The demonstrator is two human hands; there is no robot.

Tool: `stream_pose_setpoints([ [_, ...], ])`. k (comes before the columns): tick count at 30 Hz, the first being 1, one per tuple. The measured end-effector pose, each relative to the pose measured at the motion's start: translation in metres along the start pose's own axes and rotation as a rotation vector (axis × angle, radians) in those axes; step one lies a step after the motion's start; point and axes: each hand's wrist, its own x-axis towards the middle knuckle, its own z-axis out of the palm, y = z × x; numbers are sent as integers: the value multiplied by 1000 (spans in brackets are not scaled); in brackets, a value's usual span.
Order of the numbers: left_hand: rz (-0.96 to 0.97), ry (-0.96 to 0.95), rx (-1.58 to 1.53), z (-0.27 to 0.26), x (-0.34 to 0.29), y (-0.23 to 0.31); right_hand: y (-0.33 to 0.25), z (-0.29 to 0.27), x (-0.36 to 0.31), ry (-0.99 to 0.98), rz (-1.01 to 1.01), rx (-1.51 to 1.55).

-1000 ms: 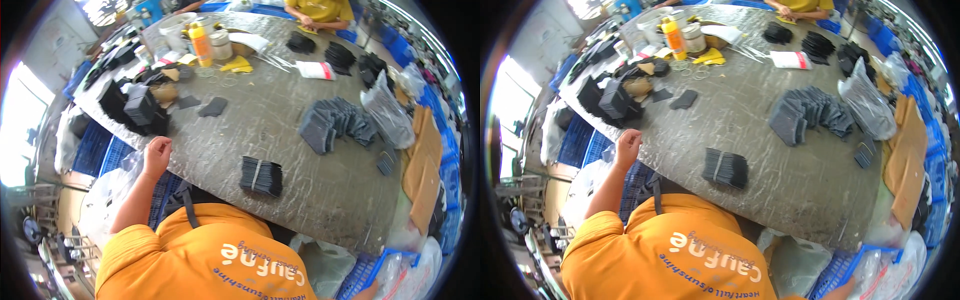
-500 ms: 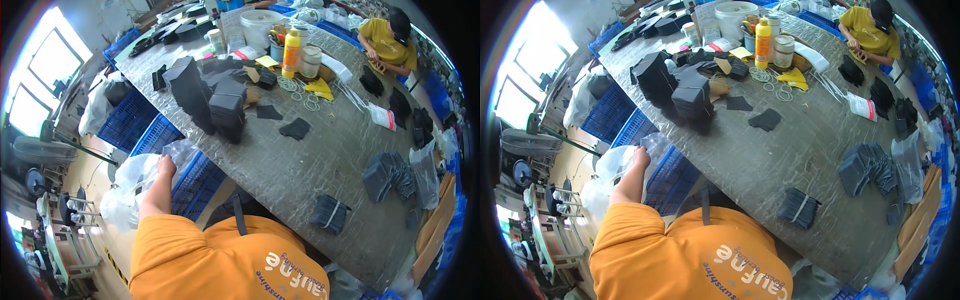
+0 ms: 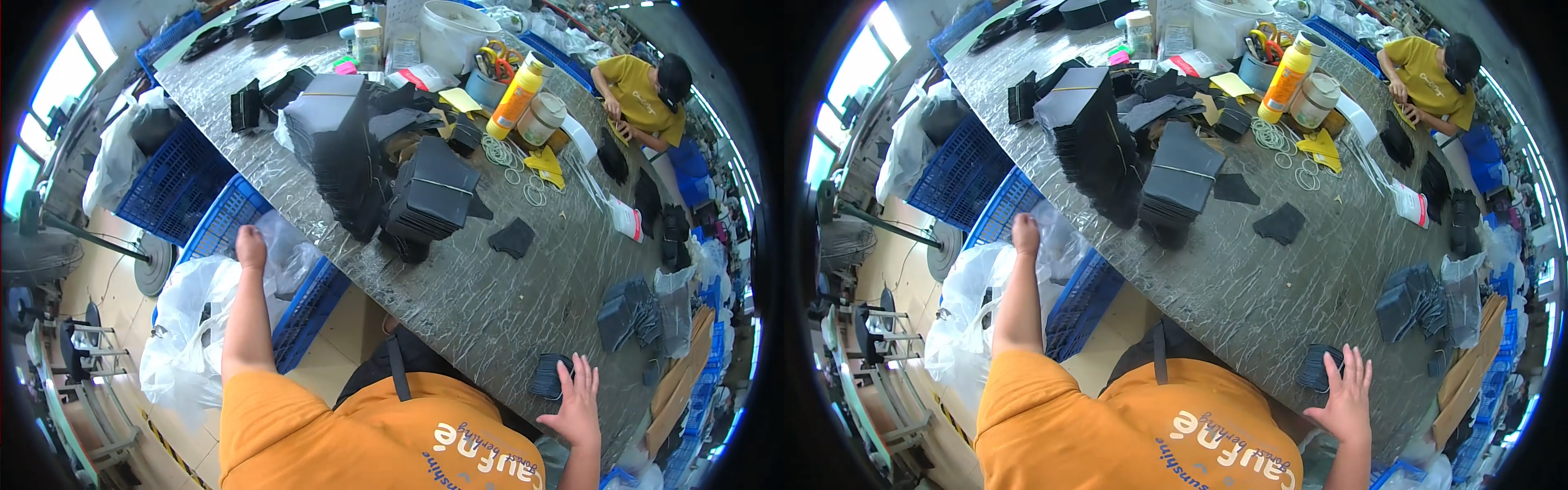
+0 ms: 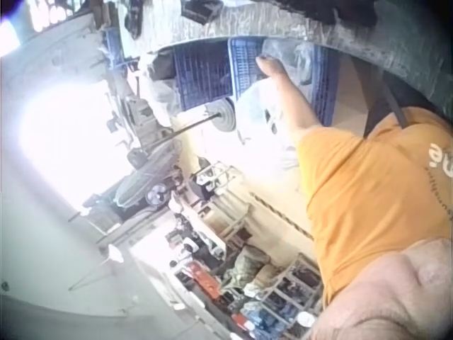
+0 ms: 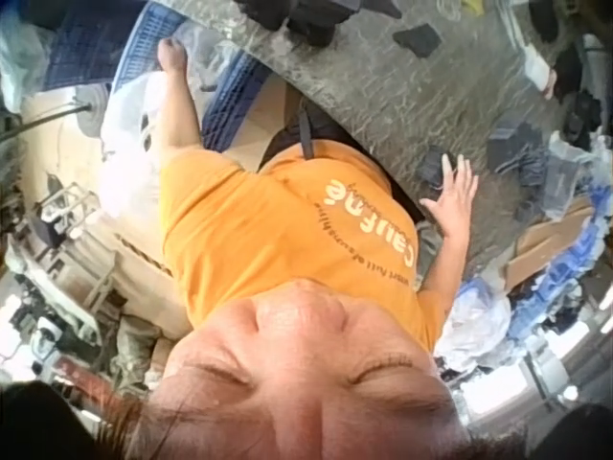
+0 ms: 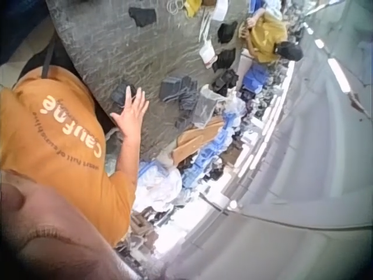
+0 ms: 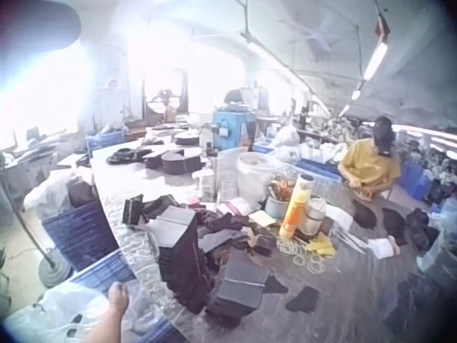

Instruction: Organizing, stacking, and bundling small black shoe upper components with rubber bands in a manufacturing setting.

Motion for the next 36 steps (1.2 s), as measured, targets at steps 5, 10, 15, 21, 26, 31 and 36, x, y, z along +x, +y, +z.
stream_pose_setpoints([
  [5,21,556,-560,-123,-10,54,16,22,24,90,-43,-18],
  [10,129,-64,-899,-257,-82,179,33,22,13,163,56,350],
  [15,623,-784,-637,-256,-161,337,46,41,-5,321,-188,1438],
  [21,1300,-1101,-826,-219,-311,534,25,54,-51,251,-687,2320],
  [26,1493,-1427,-868,-225,-396,614,75,51,-92,363,-458,2519],
  [31,1944,-1109,-711,-219,-476,646,106,80,-126,695,-594,2057],
  [36,2213,-1028,-660,-235,-489,661,119,61,-151,1230,182,1943],
])
